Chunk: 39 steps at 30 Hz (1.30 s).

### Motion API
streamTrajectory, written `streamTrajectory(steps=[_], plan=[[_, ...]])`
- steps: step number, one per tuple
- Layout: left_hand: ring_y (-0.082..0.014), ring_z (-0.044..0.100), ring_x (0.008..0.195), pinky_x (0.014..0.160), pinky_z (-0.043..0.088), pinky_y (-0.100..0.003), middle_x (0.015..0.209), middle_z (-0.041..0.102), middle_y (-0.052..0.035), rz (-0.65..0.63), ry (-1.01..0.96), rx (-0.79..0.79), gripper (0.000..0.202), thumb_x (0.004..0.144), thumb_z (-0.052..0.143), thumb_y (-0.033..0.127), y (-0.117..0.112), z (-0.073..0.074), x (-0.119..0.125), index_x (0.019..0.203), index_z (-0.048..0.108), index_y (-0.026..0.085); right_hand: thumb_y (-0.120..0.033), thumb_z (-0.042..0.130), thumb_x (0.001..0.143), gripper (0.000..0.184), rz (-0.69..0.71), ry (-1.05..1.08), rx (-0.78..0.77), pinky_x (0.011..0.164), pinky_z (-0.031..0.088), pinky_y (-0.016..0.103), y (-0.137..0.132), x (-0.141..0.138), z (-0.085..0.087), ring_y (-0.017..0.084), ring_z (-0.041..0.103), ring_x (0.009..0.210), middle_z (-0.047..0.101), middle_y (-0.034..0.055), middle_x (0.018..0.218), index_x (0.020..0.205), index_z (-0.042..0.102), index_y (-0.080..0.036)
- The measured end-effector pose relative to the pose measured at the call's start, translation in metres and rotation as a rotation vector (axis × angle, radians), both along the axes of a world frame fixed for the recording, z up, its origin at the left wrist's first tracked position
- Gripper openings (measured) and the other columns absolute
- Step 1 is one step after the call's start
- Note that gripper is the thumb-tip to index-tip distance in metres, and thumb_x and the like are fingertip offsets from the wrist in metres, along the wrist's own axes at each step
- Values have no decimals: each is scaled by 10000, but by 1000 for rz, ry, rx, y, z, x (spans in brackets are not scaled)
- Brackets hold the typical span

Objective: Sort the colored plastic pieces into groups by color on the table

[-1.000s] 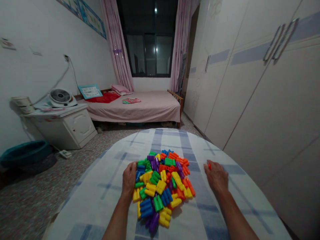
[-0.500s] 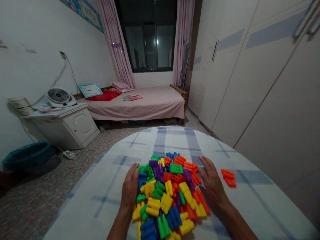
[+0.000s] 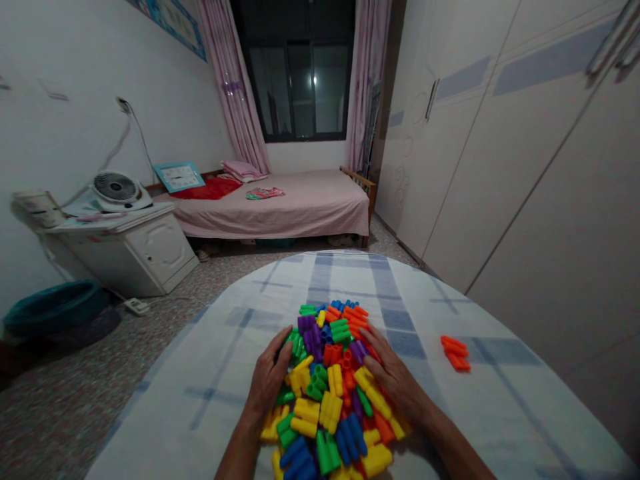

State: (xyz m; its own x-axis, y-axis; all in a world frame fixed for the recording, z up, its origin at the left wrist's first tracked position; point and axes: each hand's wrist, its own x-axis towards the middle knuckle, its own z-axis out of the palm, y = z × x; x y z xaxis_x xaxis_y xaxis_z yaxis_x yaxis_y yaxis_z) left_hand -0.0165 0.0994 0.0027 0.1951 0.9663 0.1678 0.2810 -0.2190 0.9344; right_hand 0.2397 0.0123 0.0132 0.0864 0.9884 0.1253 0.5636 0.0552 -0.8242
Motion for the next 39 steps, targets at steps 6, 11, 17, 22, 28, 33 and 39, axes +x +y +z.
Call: streamTrajectory(steps=[6,11,17,22,28,33,39], plan=[[-211,517,1151,1060,342,-393,1194,601,-101,164,15,32,504,861,350,516,5,0,-1,1105,605,156,-323,378,861,401,-199,-74,143,1043,359,412,4,18,-5,206,505,1172,573,82,1244,1188,575,-201],[-208,525,1118,1042,355,-392,1145,611,-87,207,42,33,489,869,300,513,7,-2,-2,1052,610,182,-250,460,805,441,-79,-199,128,1003,386,396,4,25,-9,207,522,1124,598,70,1204,1236,541,-198],[-205,531,1098,1028,363,-380,1115,614,-80,210,52,41,473,869,291,504,8,-4,-2,1028,611,193,-225,492,778,461,-94,-225,118,963,408,374,4,23,-9,196,525,1087,595,53,1157,1239,519,-214],[-205,544,1077,1016,374,-381,1079,629,-71,209,33,62,436,874,310,493,8,-4,-3,992,618,207,-251,473,778,352,-251,-240,124,857,460,362,5,24,-9,198,587,928,631,59,1008,1109,576,-192],[-203,556,1047,989,394,-380,1040,635,-67,190,18,85,414,893,305,470,6,-1,-2,957,623,213,-253,414,794,333,-327,-222,149,876,458,377,4,30,-8,203,587,968,628,77,1039,1076,578,-183],[-200,559,1025,975,402,-372,1029,634,-63,195,22,71,409,890,304,464,5,0,-2,949,621,212,-307,513,769,555,-132,-358,120,996,363,480,4,26,-11,265,439,1231,463,102,1363,1313,450,-218],[-193,551,1041,991,391,-358,1041,627,-63,194,32,78,405,885,302,447,5,0,-2,961,617,204,-245,477,812,381,-241,-489,181,905,435,408,4,32,-14,229,544,1030,601,98,1095,1180,549,-177]])
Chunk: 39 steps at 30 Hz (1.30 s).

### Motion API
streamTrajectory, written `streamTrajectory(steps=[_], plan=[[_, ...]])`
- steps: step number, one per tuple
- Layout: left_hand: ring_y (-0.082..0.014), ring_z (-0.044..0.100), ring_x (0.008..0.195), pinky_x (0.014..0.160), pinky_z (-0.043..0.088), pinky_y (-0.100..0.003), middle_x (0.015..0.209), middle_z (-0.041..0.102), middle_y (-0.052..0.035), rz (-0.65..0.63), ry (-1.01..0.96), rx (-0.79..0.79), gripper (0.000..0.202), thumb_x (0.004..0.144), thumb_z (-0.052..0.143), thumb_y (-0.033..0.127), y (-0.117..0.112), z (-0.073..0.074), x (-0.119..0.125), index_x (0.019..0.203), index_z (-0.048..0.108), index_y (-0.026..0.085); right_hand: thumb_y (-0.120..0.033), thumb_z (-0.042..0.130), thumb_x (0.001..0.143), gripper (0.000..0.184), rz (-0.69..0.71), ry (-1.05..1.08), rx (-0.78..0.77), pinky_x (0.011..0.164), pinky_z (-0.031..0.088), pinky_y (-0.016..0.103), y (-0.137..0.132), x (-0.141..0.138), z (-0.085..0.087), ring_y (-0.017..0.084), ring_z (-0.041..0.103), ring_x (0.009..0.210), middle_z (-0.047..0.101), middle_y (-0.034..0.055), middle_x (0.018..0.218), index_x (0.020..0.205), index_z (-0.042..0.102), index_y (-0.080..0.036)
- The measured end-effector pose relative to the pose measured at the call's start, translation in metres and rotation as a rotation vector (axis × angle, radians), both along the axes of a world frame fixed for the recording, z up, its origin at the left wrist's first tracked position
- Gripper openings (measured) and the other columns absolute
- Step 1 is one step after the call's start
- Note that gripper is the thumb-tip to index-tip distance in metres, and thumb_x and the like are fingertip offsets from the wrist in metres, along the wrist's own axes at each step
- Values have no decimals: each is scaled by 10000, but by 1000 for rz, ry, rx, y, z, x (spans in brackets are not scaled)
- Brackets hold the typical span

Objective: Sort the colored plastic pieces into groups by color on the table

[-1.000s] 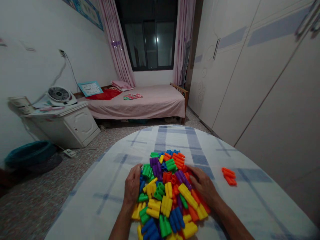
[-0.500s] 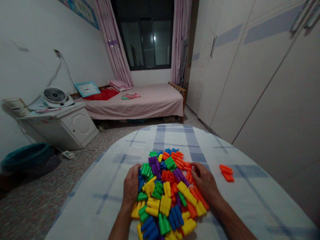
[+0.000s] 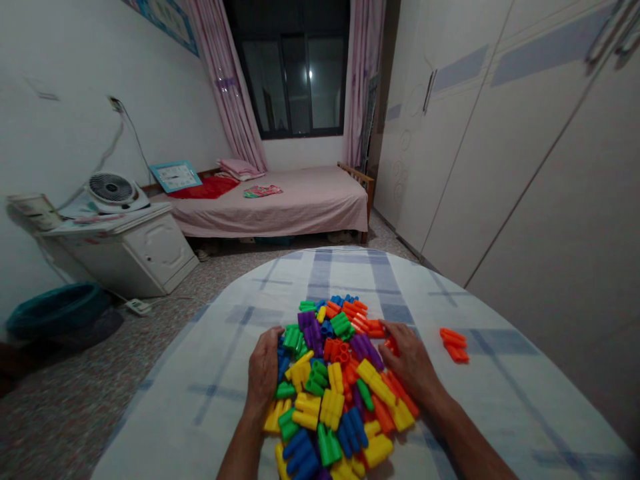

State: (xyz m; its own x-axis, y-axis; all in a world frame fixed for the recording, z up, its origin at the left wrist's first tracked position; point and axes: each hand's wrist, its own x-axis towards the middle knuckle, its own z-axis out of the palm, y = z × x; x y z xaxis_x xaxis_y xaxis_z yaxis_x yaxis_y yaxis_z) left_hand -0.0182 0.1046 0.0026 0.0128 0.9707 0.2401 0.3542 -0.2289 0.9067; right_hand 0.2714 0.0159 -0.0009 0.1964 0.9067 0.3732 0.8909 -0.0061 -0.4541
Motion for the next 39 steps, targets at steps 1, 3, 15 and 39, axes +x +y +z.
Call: streamTrajectory(steps=[1,3,15,39], plan=[[-193,554,1035,989,394,-359,1039,627,-64,-2,3,1,404,884,302,446,0,0,0,960,617,203,-237,464,817,329,-51,-23,12,878,446,408,0,2,0,229,553,992,608,98,1048,1118,579,-172],[-194,558,1028,982,400,-362,1036,629,-63,2,4,7,395,884,307,440,0,-1,0,955,618,206,-249,456,821,273,-150,-71,47,856,447,429,-1,7,1,248,548,998,602,111,1050,1031,611,-168],[-197,570,1014,957,417,-359,1006,645,-53,-2,25,35,379,888,302,424,-1,1,1,928,621,224,-231,464,843,346,74,-114,55,911,381,410,2,-3,6,241,509,1110,619,66,1140,1176,558,-238],[-194,580,989,926,437,-342,995,647,-51,12,38,20,416,880,295,460,-1,3,1,923,630,217,-239,408,854,339,-41,57,98,1001,403,453,4,12,-13,247,511,1136,581,136,1188,1127,586,-146]])
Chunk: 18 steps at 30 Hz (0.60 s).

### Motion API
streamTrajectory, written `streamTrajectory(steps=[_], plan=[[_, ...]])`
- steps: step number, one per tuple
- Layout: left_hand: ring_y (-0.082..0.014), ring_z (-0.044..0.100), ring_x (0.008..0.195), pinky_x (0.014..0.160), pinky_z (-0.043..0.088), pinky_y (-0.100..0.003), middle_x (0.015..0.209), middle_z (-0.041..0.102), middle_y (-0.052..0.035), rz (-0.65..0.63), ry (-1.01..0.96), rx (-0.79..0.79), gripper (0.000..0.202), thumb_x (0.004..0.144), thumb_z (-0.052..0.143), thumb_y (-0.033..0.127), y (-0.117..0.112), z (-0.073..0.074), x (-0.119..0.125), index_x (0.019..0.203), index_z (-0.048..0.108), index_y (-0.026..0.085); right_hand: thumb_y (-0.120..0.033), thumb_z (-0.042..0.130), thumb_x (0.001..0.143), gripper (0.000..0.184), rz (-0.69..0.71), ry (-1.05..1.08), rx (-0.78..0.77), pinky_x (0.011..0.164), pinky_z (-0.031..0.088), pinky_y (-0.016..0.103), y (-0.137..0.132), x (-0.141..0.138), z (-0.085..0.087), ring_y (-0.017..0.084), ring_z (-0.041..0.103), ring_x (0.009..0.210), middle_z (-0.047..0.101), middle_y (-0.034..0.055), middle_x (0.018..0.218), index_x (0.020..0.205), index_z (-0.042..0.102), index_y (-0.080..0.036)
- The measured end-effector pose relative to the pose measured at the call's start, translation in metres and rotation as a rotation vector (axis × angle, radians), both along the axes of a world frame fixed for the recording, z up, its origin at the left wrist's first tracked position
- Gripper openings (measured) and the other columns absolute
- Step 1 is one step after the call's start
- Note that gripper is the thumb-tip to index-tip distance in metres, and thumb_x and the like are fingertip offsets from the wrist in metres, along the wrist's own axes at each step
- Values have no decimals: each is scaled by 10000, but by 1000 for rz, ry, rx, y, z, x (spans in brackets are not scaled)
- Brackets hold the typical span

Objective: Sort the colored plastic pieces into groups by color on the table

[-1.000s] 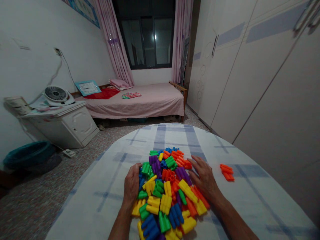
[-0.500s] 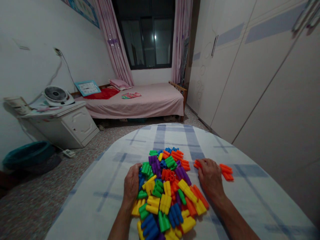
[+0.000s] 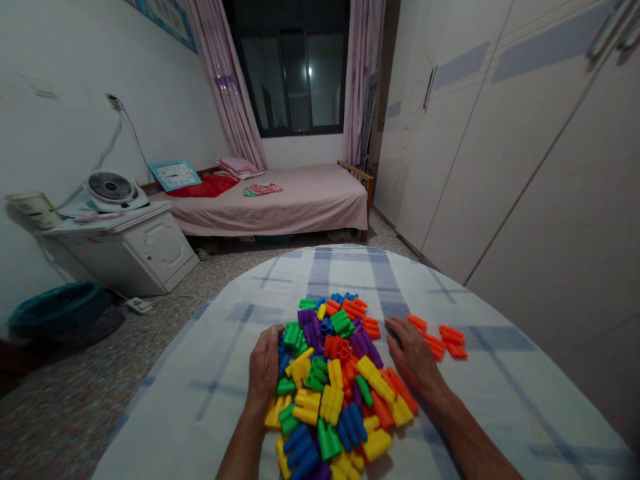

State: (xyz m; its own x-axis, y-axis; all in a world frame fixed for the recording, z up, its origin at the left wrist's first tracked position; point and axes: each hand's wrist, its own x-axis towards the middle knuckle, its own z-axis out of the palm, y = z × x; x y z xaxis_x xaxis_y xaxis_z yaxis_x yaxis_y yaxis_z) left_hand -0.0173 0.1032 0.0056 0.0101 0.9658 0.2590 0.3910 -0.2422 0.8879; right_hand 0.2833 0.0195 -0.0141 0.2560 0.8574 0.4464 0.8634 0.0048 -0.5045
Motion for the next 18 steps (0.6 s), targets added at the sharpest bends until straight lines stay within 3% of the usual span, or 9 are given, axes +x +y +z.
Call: streamTrajectory(steps=[4,10,13,18], plan=[[-193,569,1011,950,419,-354,1014,637,-55,-3,1,-20,407,883,289,448,1,-1,0,929,619,214,-233,409,847,323,-107,-44,56,1009,387,461,-1,13,1,253,501,1125,580,142,1151,1096,589,-134],[-188,578,1000,943,427,-353,1012,643,-53,-10,-9,-8,396,891,297,440,0,-1,0,932,622,217,-230,409,843,282,-17,-2,28,944,437,400,1,8,7,218,546,1034,599,103,1085,1048,593,-171],[-193,574,1004,947,424,-359,1016,644,-56,-8,-15,-1,400,887,303,444,1,-3,-1,943,625,213,-241,430,824,286,-57,18,2,960,419,425,1,7,3,237,540,1044,603,117,1077,1031,608,-154],[-192,564,998,943,416,-363,1010,634,-50,-31,-19,-13,395,893,290,437,3,-7,-2,945,615,218,-294,469,799,392,-18,170,-39,982,409,417,4,9,-3,218,535,1099,579,79,1181,1170,563,-211]])
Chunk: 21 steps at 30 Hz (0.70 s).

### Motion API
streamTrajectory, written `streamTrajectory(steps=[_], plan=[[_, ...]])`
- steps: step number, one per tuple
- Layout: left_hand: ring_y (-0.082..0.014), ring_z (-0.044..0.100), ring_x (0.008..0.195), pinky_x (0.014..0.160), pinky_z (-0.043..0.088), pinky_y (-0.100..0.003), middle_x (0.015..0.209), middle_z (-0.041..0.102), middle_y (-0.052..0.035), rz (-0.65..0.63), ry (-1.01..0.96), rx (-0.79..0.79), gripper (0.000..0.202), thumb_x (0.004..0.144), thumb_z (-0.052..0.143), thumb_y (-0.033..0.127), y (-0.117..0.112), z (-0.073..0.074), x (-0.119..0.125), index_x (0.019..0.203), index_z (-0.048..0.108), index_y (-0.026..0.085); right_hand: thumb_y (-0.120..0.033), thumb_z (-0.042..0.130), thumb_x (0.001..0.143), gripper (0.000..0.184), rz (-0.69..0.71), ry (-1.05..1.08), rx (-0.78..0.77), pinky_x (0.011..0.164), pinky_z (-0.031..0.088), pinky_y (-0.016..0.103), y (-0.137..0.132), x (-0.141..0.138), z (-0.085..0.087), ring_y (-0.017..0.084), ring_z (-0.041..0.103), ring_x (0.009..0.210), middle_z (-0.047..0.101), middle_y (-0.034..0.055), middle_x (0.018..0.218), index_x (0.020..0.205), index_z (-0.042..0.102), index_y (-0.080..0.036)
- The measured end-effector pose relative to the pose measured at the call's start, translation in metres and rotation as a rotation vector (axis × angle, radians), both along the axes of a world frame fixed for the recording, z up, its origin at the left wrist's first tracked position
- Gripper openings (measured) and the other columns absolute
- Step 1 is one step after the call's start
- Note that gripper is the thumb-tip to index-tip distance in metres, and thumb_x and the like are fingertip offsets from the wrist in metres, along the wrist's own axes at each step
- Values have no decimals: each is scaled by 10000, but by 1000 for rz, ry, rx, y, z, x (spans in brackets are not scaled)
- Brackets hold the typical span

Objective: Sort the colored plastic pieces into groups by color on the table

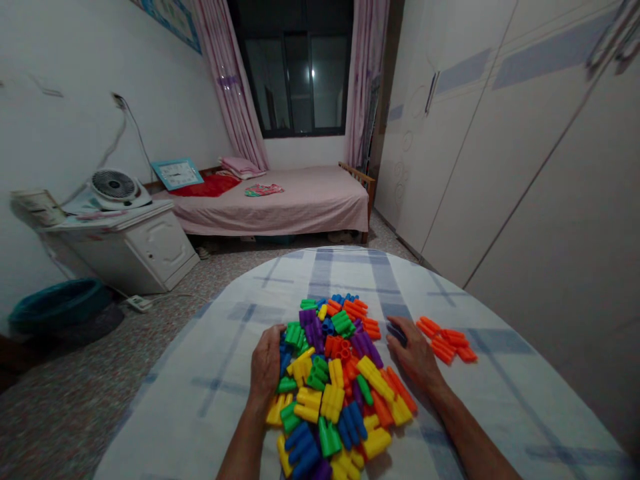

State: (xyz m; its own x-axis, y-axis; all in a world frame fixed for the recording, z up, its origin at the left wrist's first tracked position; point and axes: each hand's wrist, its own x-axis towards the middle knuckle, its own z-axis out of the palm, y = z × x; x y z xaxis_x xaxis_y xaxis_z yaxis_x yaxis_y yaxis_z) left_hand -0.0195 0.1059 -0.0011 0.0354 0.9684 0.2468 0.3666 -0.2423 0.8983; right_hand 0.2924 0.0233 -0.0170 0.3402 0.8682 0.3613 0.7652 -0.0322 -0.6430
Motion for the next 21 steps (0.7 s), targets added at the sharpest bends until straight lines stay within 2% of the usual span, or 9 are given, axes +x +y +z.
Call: streamTrajectory(steps=[3,5,9,12,15,17,19,21], plan=[[-194,558,992,939,412,-364,1002,629,-50,-1,-5,-15,391,890,287,436,0,0,0,939,610,221,-304,481,776,470,93,110,-40,1001,390,431,7,-1,2,228,516,1149,548,73,1253,1239,525,-237],[-197,557,986,935,412,-367,990,629,-53,-2,-9,-10,393,887,285,440,0,1,0,929,609,220,-279,489,744,554,169,147,-66,1039,348,447,16,-3,8,240,452,1230,491,79,1333,1297,477,-239],[-204,559,985,933,412,-375,978,631,-61,-10,-28,11,394,882,288,441,0,1,0,922,608,213,-176,505,644,747,338,87,-167,1099,244,459,38,-11,26,248,265,1362,315,82,1475,1380,385,-224],[-205,562,978,927,417,-377,975,630,-69,-20,-42,19,393,883,292,439,1,0,0,922,606,207,-121,505,601,805,426,27,-264,1114,216,444,54,-20,39,261,220,1379,281,130,1487,1394,366,-147],[-201,564,964,919,420,-372,965,628,-68,-30,-41,19,389,891,287,432,0,-1,0,925,603,207,-119,519,593,793,456,-19,-295,1109,230,441,64,-23,42,270,271,1355,338,137,1455,1376,393,-136],[-197,563,967,917,418,-366,974,625,-66,-29,-39,12,393,896,282,431,0,-1,-1,940,602,207,-136,520,615,741,446,-65,-247,1087,275,434,63,-23,38,263,357,1302,414,133,1396,1349,423,-142],[-196,562,973,917,416,-362,986,623,-64,-22,-35,7,399,898,282,435,0,-2,-1,953,604,207,-170,515,671,646,382,-103,-166,1039,343,427,55,-21,31,253,452,1208,502,128,1295,1314,456,-154],[-195,562,975,917,415,-361,986,624,-62,-16,-31,6,405,899,282,439,0,-2,-1,961,607,207,-225,506,738,540,260,-133,-92,978,400,419,41,-19,22,247,512,1112,558,115,1191,1275,482,-171]])
